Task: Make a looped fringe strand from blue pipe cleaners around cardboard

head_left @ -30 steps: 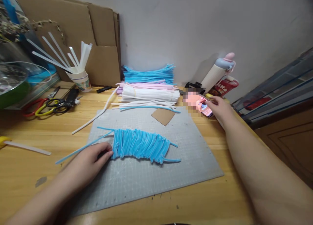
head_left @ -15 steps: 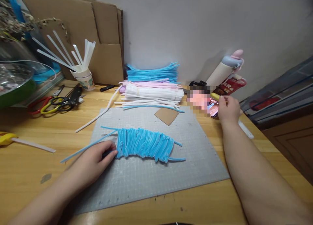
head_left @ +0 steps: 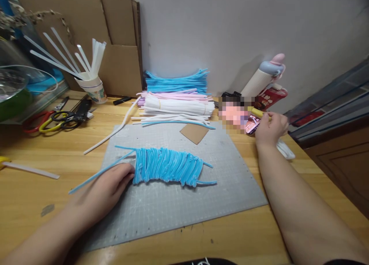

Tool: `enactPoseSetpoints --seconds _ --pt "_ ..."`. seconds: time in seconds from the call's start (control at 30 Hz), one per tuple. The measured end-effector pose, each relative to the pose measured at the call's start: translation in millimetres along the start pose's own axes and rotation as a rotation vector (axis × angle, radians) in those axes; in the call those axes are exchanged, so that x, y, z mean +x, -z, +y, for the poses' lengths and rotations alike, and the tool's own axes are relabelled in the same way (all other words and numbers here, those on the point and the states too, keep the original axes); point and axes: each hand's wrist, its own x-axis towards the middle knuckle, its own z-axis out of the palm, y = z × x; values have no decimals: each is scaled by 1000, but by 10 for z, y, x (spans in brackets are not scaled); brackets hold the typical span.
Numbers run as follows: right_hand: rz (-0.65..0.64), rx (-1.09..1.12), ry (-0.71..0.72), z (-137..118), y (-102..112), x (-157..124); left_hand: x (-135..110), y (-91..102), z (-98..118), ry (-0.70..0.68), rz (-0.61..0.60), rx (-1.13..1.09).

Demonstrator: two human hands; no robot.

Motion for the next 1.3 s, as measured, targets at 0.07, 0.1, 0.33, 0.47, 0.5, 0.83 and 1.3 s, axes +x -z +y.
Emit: enactPoseSetpoints --seconds 0.07,0.1,0.33,0.47,0.5,0.83,1.3 --pt "-9 0 7 10 -21 -8 3 21 32 -9 -9 -12" --pt "-14 0 9 14 -28 -10 3 27 41 -10 -11 -16" --pt "-33 1 64 -13 -2 -39 -10 21 4 -14 -20 -2" --pt "-87 0 174 -82 11 -78 -9 10 -23 -21 -23 -9" --pt "-110 -6 199 -98 6 -85 -8 6 -27 -25 -23 -11" --pt "-226 -63 221 -108 -60 -104 -20 -7 -39 -31 -43 -7" --pt "-170 -147 142 -215 -95 -173 -19 -49 -85 -41 -56 28"
